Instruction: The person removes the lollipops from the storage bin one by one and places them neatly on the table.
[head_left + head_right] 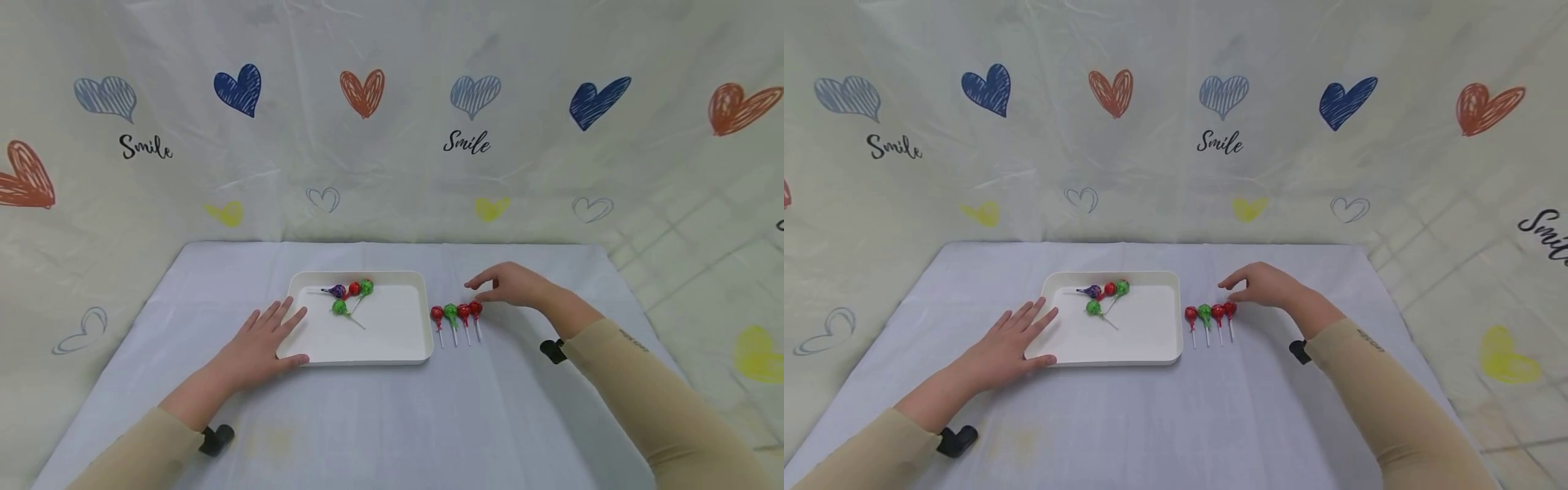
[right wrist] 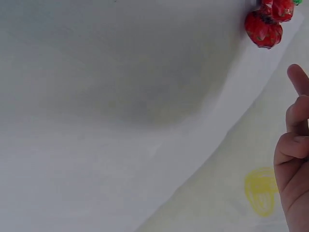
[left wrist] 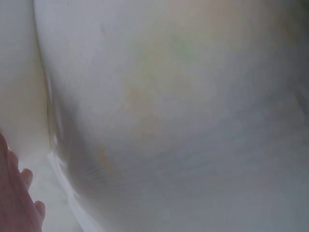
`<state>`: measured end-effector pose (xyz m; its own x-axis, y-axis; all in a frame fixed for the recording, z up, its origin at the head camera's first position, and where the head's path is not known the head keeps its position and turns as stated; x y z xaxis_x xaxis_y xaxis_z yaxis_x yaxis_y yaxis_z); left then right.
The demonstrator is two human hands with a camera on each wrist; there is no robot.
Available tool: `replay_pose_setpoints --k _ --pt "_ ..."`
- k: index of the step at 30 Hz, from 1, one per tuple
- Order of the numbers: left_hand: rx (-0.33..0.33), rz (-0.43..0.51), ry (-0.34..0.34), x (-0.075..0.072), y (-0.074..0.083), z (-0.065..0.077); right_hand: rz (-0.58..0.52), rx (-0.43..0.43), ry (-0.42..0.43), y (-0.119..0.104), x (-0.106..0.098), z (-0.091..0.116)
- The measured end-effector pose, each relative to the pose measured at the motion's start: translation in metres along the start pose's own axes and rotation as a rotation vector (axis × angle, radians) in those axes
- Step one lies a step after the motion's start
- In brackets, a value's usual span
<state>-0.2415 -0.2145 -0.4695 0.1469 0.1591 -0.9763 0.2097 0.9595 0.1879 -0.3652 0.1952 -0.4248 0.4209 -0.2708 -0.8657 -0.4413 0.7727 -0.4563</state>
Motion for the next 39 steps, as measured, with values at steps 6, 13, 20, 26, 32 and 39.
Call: replay_pose_setpoints --k 6,13,20,26,32,39 --pt "-0.003 0.001 -0.007 0.001 0.0 0.001 -0.023 -0.026 0.008 -0.015 0.0 -0.011" --pt "-0.006 0.006 -0.004 0.001 0.002 0.002 -0.039 -0.073 0.011 -0.042 0.003 -0.03" --pt "-0.016 0.002 -0.005 0.001 0.002 0.002 -0.026 -0.108 -0.009 -0.075 0.008 -0.051" --pt "-0.018 0.004 -0.003 0.001 0.001 0.003 -0.014 -0.151 -0.025 -0.099 0.012 -0.071" --pt "-0.02 0.006 0.002 0.001 0.001 0.003 -0.017 -0.159 -0.044 -0.118 0.019 -0.087" --pt "-0.019 0.009 0.006 -0.001 0.001 0.002 0.038 -0.163 -0.052 -0.134 0.025 -0.101"
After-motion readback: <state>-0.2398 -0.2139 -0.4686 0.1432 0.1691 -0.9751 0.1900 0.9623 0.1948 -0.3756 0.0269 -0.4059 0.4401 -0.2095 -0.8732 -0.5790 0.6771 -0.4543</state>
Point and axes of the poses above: each hand's wrist, its own z-axis away from the middle knuckle, its own x-axis out of the palm, y = z × x, the point moved 10 cm from there along -z, towards the middle knuckle, and after that the axes turned 7 degrees about -x, right-handed, at the moved point
